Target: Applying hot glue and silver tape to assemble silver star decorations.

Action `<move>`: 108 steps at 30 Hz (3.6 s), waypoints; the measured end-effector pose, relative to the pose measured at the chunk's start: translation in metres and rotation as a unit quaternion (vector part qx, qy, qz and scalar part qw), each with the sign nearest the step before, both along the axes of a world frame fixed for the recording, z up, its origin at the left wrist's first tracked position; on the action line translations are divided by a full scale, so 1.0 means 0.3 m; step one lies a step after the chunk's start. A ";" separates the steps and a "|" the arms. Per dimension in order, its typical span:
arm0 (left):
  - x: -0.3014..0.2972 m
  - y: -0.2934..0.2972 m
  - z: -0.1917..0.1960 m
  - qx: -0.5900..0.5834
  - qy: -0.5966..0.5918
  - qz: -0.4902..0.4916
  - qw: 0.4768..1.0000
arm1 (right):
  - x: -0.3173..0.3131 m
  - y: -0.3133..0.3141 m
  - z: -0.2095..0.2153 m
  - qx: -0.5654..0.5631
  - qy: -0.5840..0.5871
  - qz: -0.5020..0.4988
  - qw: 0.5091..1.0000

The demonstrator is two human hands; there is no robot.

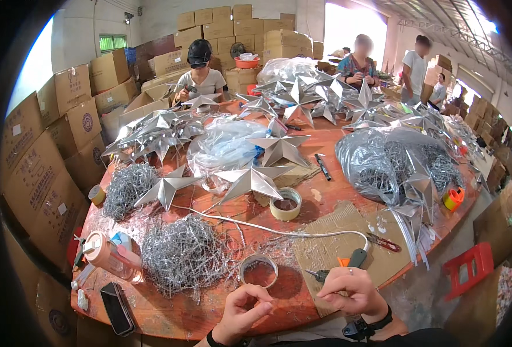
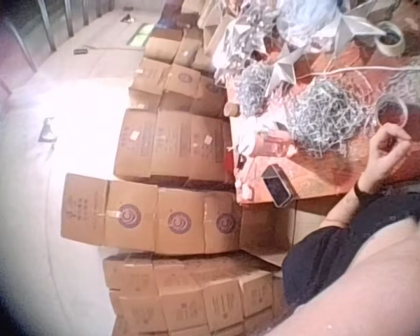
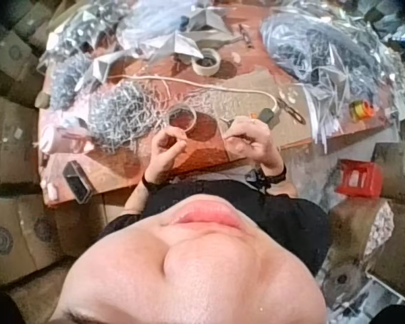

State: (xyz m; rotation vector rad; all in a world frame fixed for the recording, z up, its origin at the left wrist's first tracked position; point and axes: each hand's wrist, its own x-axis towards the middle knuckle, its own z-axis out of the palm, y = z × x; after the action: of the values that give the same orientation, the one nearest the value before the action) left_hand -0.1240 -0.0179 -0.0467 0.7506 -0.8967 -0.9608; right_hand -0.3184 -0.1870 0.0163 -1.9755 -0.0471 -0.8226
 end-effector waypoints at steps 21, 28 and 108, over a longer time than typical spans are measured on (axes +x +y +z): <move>0.016 0.005 -0.021 0.008 0.017 0.011 1.000 | -0.035 0.041 0.061 -0.083 0.039 -0.045 0.995; -0.011 0.015 0.043 0.056 -0.002 0.036 0.998 | -0.055 0.087 0.064 -0.099 0.049 -0.064 0.992; -0.023 0.001 0.032 0.035 -0.085 0.091 0.992 | -0.182 0.008 0.356 -0.460 -0.366 -0.060 0.807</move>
State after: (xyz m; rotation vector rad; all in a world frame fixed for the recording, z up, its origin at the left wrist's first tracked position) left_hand -0.1310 -0.0175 -0.0372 0.9680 -0.9284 -0.7785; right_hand -0.3730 -0.1845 0.1230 -2.3816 -0.9415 -1.8624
